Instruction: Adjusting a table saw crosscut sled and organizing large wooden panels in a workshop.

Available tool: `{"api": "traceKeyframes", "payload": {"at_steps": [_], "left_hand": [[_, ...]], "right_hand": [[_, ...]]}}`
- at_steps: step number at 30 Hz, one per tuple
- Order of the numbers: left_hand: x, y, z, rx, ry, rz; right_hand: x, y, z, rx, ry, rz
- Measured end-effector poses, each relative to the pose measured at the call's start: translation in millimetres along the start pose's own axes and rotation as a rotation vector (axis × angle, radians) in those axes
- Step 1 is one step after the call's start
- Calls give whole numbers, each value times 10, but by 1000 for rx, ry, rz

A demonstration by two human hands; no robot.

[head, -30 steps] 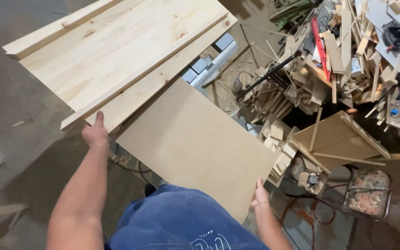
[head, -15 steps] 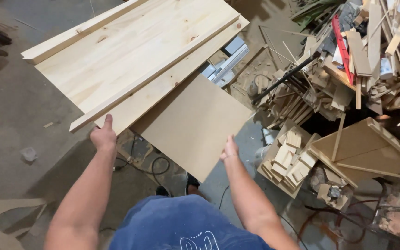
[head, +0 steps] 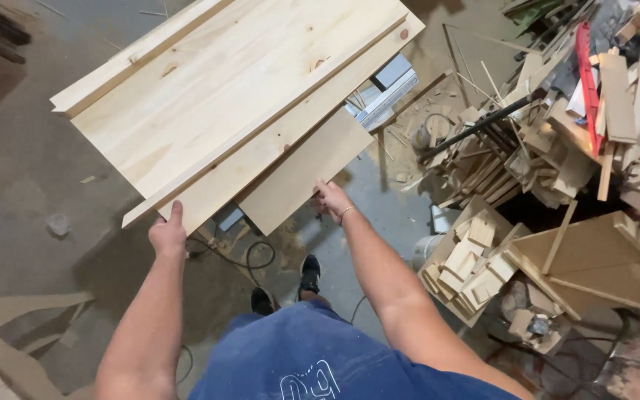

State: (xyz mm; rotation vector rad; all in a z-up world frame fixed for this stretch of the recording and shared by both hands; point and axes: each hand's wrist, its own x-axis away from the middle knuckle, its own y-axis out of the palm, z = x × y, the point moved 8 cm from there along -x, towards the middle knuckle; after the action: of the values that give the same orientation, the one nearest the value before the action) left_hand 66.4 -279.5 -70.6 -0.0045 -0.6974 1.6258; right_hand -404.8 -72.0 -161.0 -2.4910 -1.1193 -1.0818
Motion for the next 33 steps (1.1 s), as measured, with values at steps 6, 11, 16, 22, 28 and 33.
{"api": "traceKeyframes", "payload": {"at_steps": [6,11,16,22,28,33], "left_hand": [[-404,268,-773,84,-93,-14],[403,347,-19,165,-146,24],[440,443,59,227,-102,89],[682,309,360,42,-176,140],[628,198,712,-87,-262,177],[332,205,416,-234,-181,213]], "right_hand": [[47,-527,-22,306,54,-97],[-213,-1132,-542,456,54,-21],[-305,-1193,-1184,298,64,96],[-712,-1179,-1362,184,46,175],[-248,-907,-2101,466,21,221],[-388,-972,-2152,430,12,121]]}}
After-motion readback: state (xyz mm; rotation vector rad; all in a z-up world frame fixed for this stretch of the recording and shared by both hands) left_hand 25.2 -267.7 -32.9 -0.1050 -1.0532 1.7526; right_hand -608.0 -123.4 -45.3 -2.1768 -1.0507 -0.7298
